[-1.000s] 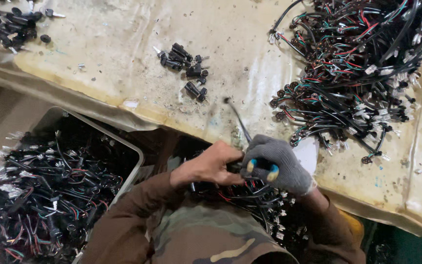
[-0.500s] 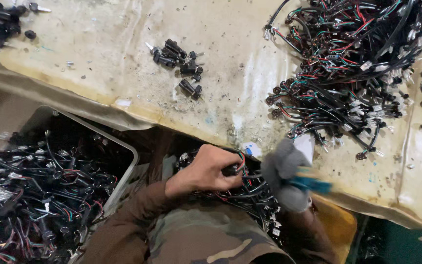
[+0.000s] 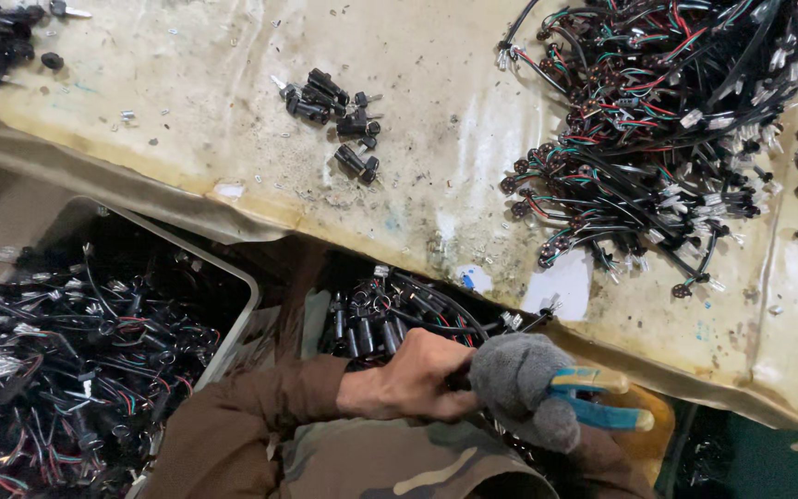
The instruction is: The person repeatedly picks small black cylindrical components and wire harnesses from a table, joins them by hand, and places the assembled units into a metal bin. The work continues in a repetitive cycle with no visible change in the environment.
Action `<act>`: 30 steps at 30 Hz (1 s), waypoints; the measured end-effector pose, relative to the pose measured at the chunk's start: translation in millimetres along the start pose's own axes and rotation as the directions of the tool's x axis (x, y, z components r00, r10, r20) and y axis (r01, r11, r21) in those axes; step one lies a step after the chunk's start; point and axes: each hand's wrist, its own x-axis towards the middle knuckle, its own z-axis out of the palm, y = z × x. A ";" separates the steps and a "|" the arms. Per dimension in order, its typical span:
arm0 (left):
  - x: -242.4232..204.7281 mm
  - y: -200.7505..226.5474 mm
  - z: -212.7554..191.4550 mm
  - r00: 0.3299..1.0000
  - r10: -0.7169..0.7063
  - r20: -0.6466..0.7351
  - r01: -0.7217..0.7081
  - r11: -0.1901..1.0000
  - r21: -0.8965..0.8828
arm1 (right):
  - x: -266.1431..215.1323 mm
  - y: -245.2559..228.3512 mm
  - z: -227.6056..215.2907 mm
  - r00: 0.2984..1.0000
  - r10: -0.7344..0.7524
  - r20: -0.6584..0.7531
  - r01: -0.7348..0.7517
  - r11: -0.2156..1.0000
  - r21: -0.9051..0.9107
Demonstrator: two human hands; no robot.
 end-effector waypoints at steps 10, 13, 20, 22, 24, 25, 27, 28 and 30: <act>13.7 2.1 -14.2 0.992 -0.110 0.062 0.091 0.962 0.257 | 15.7 3.8 9.7 0.989 0.142 -0.031 -0.139 0.987 0.082; 29.9 19.2 -51.3 1.000 -0.025 -0.010 0.027 0.855 0.519 | 39.8 1.1 -11.5 0.925 0.098 -0.368 -0.152 0.981 -0.119; 18.2 46.2 -116.6 0.675 0.282 0.682 -0.315 0.946 -0.080 | 107.7 16.5 -141.0 0.974 -0.130 -0.184 -0.220 -0.368 -0.904; 13.6 35.2 -101.2 0.660 0.175 0.731 -0.367 0.924 0.110 | 107.5 32.8 -161.5 0.991 -0.093 -0.092 -0.121 -0.386 -0.914; 5.6 20.0 -75.4 0.708 -0.020 0.706 -0.369 0.842 0.394 | 96.2 45.6 -169.9 0.993 -0.103 -0.047 -0.080 -0.342 -0.936; 0.7 12.0 -67.2 0.721 -0.008 0.693 -0.396 0.816 0.422 | 92.5 49.0 -171.3 0.984 -0.145 -0.107 -0.147 -0.304 -0.941; -5.0 -3.7 -59.0 0.744 0.023 0.668 -0.450 0.756 0.475 | 94.0 42.6 -171.9 0.949 -0.222 -0.225 -0.274 -0.220 -0.936; -4.7 -12.2 -61.1 0.742 0.067 0.668 -0.401 0.842 0.362 | 99.6 31.5 -172.3 0.881 -0.282 -0.380 -0.350 0.151 -0.924; -2.4 -28.4 -74.0 0.749 0.152 0.645 -0.280 0.955 0.100 | 108.7 -4.6 -171.9 0.726 -0.045 -0.686 -0.263 0.904 -0.338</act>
